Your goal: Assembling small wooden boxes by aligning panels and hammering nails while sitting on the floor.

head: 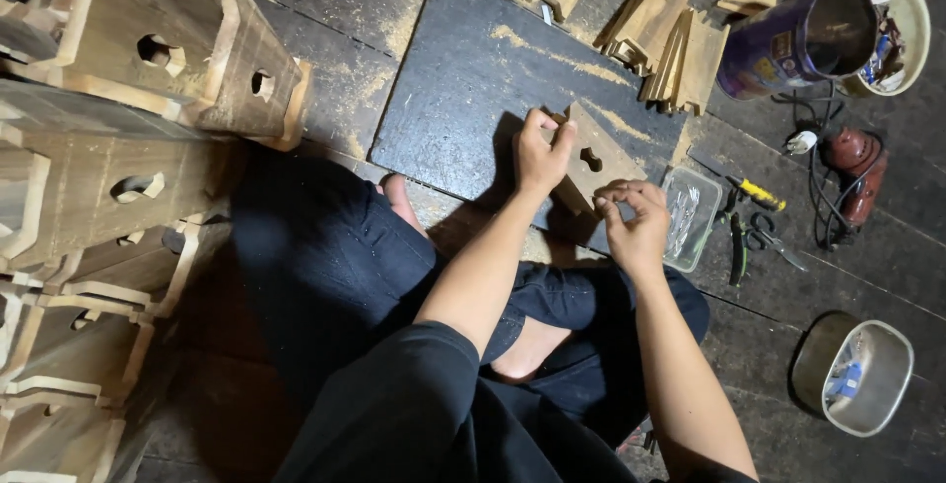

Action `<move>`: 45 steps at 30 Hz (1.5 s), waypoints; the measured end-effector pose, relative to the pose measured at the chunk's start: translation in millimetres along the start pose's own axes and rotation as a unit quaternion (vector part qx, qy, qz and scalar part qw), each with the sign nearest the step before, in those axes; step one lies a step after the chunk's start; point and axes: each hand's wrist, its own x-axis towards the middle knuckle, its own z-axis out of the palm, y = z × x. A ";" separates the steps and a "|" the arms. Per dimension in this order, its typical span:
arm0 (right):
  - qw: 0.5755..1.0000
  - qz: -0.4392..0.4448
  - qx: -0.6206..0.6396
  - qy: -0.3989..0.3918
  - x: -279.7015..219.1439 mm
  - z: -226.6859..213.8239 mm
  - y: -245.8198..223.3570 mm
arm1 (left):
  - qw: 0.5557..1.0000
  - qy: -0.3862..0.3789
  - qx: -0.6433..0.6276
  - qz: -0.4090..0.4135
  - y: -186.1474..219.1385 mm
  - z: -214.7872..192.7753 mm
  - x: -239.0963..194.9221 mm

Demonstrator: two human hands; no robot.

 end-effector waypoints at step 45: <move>0.913 -0.286 -0.273 -0.100 28.7 12.1 0.8 | 1.000 0.011 -0.019 0.021 -11.9 1.1 6.1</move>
